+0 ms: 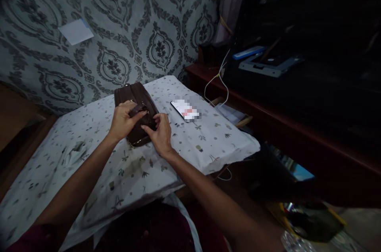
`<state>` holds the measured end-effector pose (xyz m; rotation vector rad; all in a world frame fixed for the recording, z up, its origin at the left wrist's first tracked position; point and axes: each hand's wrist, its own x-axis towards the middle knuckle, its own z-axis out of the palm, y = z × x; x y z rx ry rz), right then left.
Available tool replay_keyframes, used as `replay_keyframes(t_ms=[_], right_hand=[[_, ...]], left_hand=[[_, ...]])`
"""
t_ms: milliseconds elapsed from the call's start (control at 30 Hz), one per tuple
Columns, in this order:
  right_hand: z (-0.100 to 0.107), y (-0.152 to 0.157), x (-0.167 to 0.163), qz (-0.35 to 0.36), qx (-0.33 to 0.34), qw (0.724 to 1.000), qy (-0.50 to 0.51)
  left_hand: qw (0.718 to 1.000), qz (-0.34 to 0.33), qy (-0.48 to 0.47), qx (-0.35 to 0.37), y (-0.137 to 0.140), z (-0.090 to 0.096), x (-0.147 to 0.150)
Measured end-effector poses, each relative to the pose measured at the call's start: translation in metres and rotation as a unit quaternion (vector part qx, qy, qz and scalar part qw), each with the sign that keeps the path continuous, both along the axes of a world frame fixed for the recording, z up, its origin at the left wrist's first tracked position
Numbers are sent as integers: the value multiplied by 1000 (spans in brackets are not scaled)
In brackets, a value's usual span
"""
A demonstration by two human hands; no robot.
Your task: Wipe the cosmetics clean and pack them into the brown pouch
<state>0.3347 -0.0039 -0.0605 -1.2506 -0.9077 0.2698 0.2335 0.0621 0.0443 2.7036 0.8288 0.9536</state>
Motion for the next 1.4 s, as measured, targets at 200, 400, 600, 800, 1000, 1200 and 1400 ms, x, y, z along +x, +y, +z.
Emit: replay_keyframes(t_ms=[200,400,600,800,1000,1200,1400], right_hand=[[1,-1,0,5,0,1000,7],[1,-1,-1,8,-3,1000,11],[0,-2,0,11,-1,1000,9],[0,-6,0,2,-1,1000,-28],[-1,-9,-5,-10,40,984,-173],[7,-7,-9,32,62,945,-319],[10,0,-9,28,82,930,-357]], left_hand=[[999,-23,23,16,2,-3,-3],[997,-28,64,38,2,-3,-5],[995,-20,96,26,-3,1,-3],[997,-20,75,19,1,17,-25],[999,39,9,-16,5,21,-49],[998,59,20,7,2,18,-47],[997,67,6,-37,-5,19,-49]])
